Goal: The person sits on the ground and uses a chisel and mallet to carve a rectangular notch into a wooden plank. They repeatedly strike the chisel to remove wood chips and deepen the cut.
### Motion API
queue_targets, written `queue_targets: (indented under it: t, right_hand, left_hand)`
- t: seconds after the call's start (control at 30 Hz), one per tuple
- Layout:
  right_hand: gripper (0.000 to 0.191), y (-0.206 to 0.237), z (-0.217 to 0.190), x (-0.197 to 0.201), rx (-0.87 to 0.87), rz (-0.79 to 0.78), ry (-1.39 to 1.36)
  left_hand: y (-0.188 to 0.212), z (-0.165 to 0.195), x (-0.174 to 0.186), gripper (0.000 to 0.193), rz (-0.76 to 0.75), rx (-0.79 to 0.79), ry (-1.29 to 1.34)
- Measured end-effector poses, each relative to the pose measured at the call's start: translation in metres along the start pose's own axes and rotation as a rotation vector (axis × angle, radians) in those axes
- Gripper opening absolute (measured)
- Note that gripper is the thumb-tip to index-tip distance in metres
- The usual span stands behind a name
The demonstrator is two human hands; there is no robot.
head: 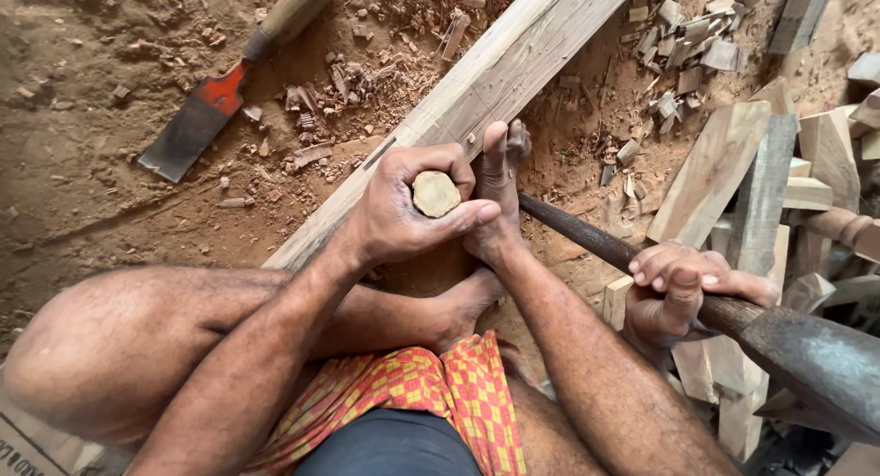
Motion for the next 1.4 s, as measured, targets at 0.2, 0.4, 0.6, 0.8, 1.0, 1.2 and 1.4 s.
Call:
queue_targets:
  t: [0.2,0.4,0.6,0.8,1.0,1.2,1.4]
  right_hand:
    - [0.080,-0.013,-0.017,0.014,0.039,0.089,0.080]
    - [0.032,-0.006,0.036,-0.001,-0.534,0.082,-0.274]
    - [0.045,-0.026,0.009,0.022,-0.377,0.135,-0.173]
    - [0.037,-0.001,-0.002,0.072,-0.197,-0.024,-0.114]
    - [0.041,0.044,-0.002,0.093,-0.067,-0.121,-0.035]
    - [0.053,0.010,-0.010,0.050,-0.001,0.050,0.142]
    - [0.047,-0.010,0.038,-0.010,-0.290,0.051,0.127]
  left_hand:
    - [0.007,0.012,-0.002,0.025,0.034,-0.097,-0.102]
    - [0.015,0.006,-0.012,0.026,0.024,-0.091,-0.190]
    - [0.011,-0.022,-0.019,0.016,-0.048,0.123,-0.233]
    - [0.013,-0.030,-0.023,0.017,-0.041,0.092,-0.388]
    - [0.033,-0.007,-0.014,0.030,-0.081,-0.223,-0.440]
    - [-0.019,-0.010,-0.001,0.025,-0.025,0.071,-0.519]
    - [0.013,0.007,-0.033,0.034,-0.134,-0.103,-0.604]
Point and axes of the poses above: each hand's wrist, its own y-axis away from the middle knuckle, its own x-axis out of the back of the hand, z = x × y, the point moved 10 cm from there along -y, towards the middle knuckle, and after that the axes turned 3 degrees about x, right-handed, at the moved point
